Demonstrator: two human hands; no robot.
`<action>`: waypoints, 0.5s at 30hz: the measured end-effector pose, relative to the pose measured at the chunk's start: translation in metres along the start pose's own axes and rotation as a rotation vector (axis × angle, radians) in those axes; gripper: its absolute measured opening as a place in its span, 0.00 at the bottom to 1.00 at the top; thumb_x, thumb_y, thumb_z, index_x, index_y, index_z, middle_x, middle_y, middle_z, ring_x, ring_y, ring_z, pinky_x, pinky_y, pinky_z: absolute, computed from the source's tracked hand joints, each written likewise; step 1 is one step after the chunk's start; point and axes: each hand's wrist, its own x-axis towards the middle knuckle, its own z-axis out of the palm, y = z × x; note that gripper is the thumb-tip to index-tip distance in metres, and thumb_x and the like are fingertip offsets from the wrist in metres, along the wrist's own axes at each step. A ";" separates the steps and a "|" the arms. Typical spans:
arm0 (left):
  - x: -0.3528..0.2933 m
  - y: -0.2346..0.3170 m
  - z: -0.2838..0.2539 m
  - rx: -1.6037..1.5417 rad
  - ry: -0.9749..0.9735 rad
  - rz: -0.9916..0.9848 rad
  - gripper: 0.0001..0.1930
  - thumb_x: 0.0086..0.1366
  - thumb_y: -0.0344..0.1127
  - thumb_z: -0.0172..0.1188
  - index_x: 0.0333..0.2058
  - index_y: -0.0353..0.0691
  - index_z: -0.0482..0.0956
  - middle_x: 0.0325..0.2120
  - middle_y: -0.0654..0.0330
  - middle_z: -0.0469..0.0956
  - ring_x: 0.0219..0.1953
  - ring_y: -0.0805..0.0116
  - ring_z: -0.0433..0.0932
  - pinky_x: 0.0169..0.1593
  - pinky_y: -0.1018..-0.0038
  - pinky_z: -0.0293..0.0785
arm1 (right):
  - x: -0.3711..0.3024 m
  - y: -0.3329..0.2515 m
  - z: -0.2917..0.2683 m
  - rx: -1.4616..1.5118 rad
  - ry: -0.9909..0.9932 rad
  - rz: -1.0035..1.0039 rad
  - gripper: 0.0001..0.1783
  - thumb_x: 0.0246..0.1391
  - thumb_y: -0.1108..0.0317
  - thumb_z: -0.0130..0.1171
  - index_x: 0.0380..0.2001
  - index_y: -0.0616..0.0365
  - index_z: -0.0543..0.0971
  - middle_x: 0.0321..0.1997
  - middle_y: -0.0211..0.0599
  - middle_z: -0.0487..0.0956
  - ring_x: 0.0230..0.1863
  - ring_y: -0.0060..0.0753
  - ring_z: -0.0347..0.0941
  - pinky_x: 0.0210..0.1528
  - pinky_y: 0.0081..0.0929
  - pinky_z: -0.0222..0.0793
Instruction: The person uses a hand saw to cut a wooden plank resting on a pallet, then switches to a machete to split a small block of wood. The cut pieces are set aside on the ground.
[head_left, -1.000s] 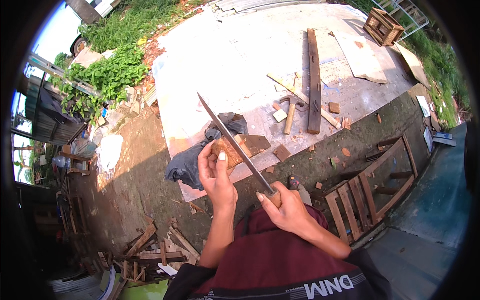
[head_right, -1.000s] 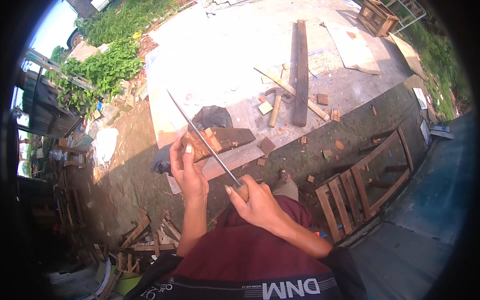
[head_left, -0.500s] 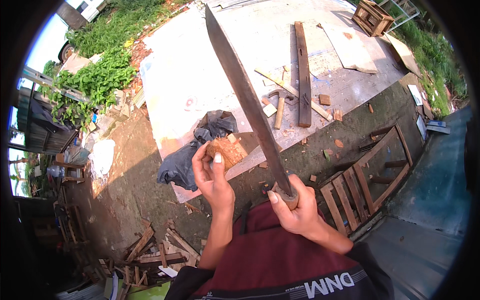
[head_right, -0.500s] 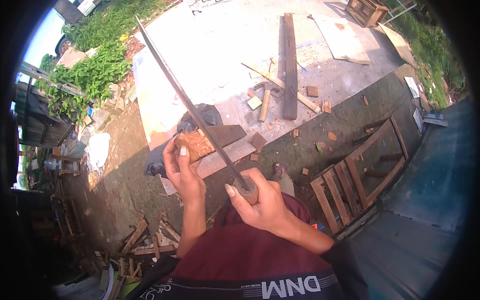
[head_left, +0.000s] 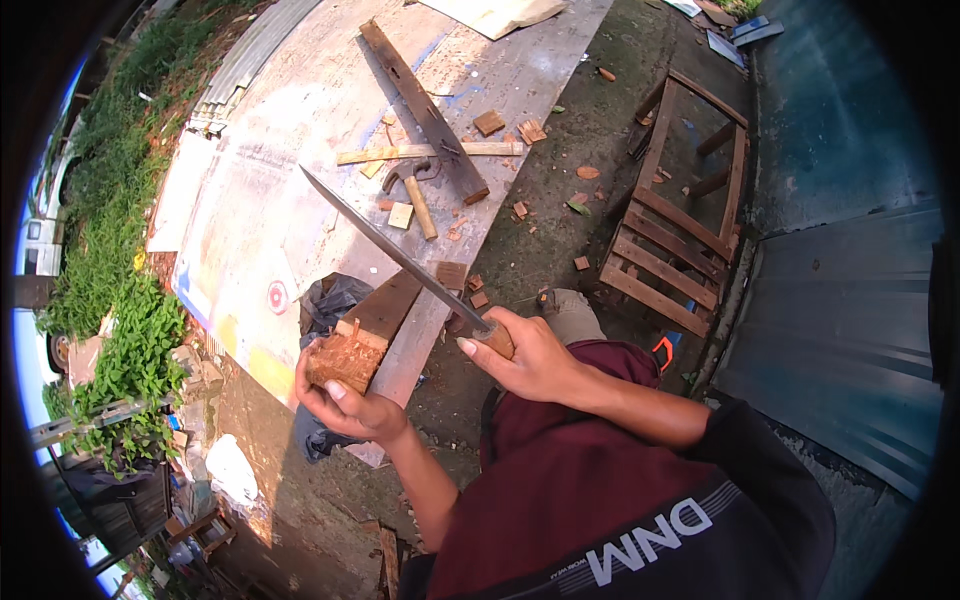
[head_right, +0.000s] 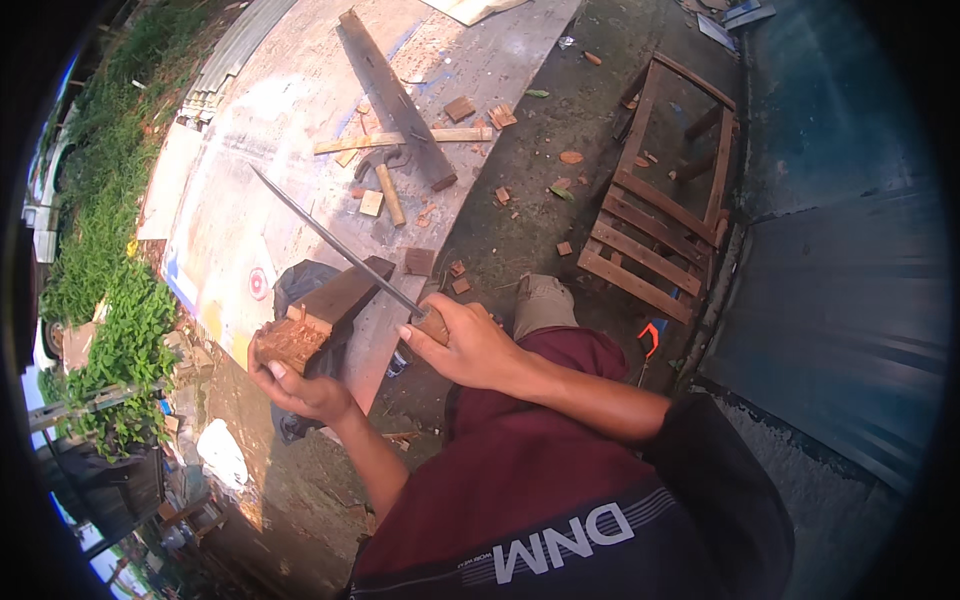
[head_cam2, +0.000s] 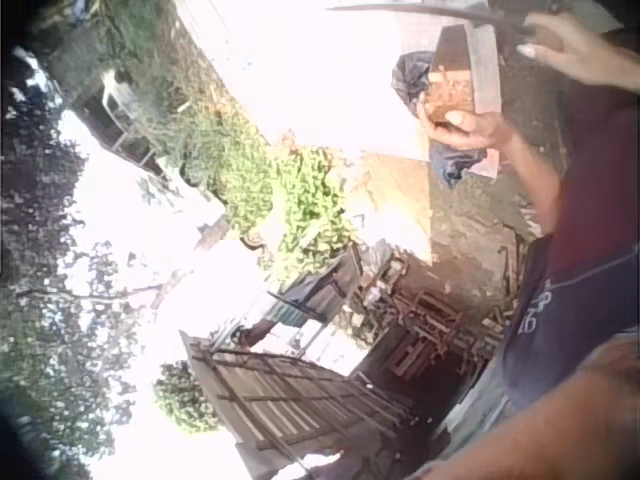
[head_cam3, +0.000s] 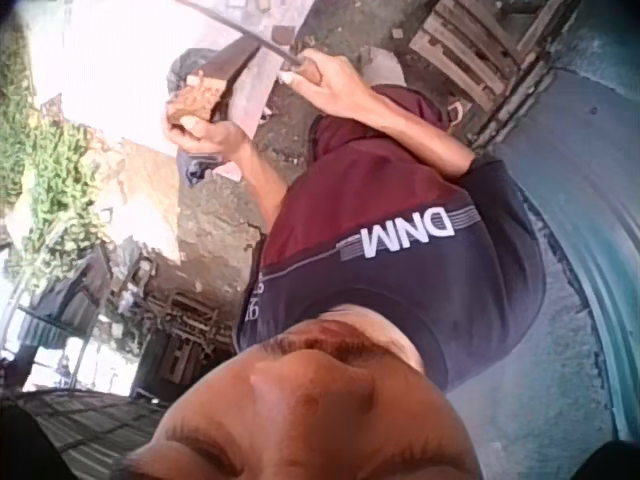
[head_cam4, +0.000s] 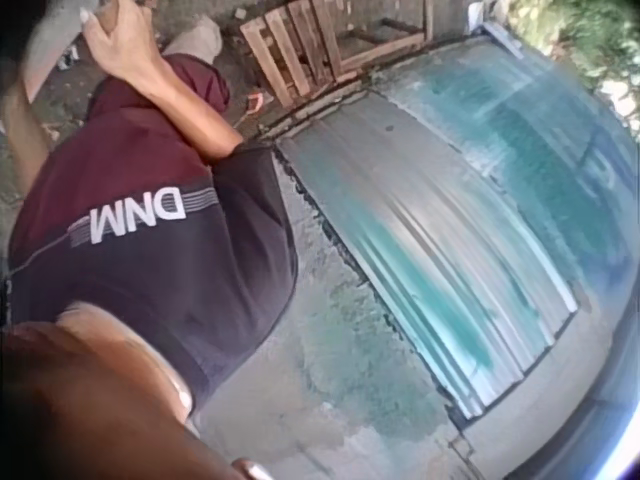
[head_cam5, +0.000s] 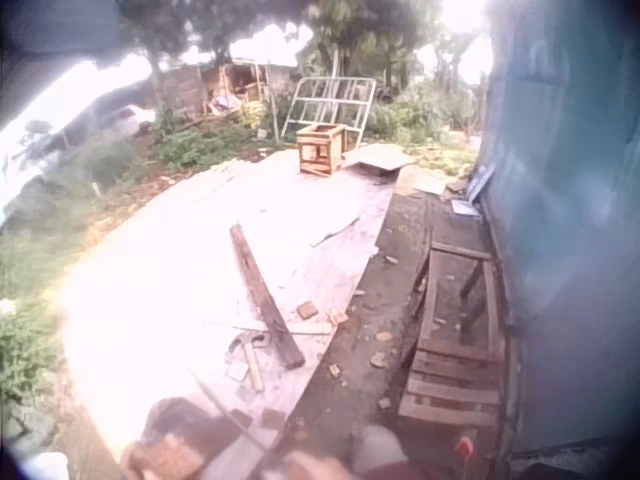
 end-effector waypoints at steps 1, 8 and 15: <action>0.003 -0.006 0.005 -0.041 -0.023 -0.006 0.28 0.70 0.43 0.45 0.58 0.24 0.66 0.52 0.41 0.72 0.54 0.51 0.75 0.60 0.57 0.73 | -0.007 0.012 -0.005 -0.021 0.011 0.065 0.18 0.65 0.57 0.63 0.41 0.63 0.76 0.16 0.35 0.73 0.18 0.25 0.70 0.24 0.31 0.65; -0.008 -0.012 0.075 -0.512 -0.224 0.056 0.26 0.62 0.45 0.50 0.51 0.28 0.70 0.44 0.46 0.72 0.49 0.54 0.74 0.58 0.58 0.72 | -0.059 0.054 -0.048 -0.013 0.231 0.297 0.19 0.67 0.53 0.61 0.39 0.61 0.76 0.16 0.32 0.74 0.17 0.24 0.72 0.22 0.29 0.66; -0.060 0.033 0.140 -0.459 -0.465 -0.021 0.25 0.57 0.43 0.52 0.49 0.29 0.69 0.44 0.44 0.72 0.46 0.54 0.77 0.56 0.56 0.75 | -0.111 0.048 -0.132 0.052 0.492 0.476 0.22 0.64 0.51 0.62 0.31 0.63 0.75 0.20 0.38 0.76 0.23 0.28 0.73 0.29 0.33 0.68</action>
